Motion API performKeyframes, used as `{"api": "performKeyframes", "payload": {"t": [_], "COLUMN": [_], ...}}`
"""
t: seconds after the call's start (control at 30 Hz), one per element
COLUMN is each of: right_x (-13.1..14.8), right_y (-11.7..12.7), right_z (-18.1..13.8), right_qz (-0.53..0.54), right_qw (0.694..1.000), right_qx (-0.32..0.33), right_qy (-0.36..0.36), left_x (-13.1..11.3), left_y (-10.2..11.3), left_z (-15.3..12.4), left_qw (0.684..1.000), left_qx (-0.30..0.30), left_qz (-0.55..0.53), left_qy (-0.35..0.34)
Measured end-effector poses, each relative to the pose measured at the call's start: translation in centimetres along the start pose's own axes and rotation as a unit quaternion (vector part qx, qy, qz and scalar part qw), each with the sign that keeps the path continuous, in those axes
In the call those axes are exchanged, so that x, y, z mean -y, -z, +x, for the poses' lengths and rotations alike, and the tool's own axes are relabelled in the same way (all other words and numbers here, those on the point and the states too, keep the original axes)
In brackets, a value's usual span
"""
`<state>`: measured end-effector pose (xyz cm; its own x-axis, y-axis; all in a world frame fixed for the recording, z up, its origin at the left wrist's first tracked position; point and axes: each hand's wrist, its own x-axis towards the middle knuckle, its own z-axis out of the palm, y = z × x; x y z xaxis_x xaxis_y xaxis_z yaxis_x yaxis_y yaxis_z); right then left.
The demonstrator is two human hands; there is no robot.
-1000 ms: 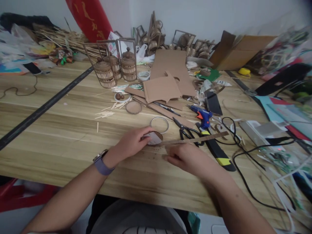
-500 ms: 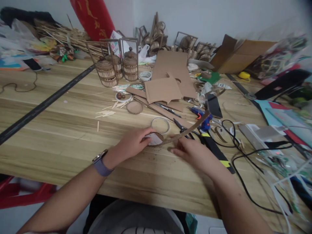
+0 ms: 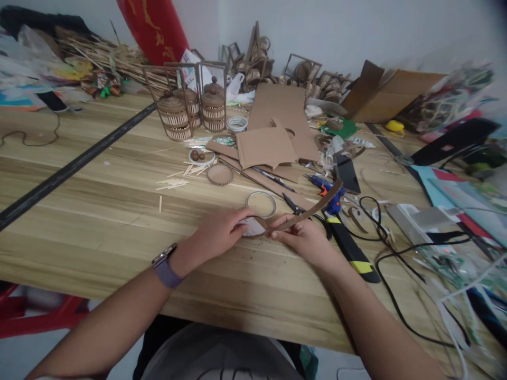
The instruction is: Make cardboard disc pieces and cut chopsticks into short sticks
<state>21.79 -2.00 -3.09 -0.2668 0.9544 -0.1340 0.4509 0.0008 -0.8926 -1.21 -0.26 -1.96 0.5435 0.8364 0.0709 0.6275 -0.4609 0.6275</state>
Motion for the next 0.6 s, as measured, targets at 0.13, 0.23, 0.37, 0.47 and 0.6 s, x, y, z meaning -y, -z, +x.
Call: {"api": "performKeyframes", "payload": {"t": [0.13, 0.23, 0.37, 0.47, 0.6], "right_x": [0.20, 0.36, 0.42, 0.26, -0.03], "right_y": [-0.07, -0.14, -0.14, -0.10, -0.11], "right_z": [-0.11, -0.18, -0.22, -0.21, -0.10], "right_qz": [-0.008, -0.018, -0.022, -0.030, -0.022], "right_qw": [1.000, 1.000, 0.999, 0.999, 0.999], "right_qx": [-0.014, -0.019, -0.024, -0.025, -0.026], "right_qy": [-0.003, 0.000, 0.010, 0.011, 0.019], "left_x": [-0.19, -0.37, -0.49, -0.48, -0.40], "left_y": [-0.01, -0.05, -0.15, -0.24, -0.33], "left_z": [-0.08, -0.22, -0.41, -0.43, -0.37], "left_qw": [1.000, 1.000, 0.999, 0.999, 0.999], "left_qx": [-0.002, -0.001, -0.007, -0.006, -0.003], "left_qz": [0.009, 0.027, 0.034, 0.033, 0.043], "left_qy": [-0.006, -0.004, -0.010, -0.018, -0.023]}}
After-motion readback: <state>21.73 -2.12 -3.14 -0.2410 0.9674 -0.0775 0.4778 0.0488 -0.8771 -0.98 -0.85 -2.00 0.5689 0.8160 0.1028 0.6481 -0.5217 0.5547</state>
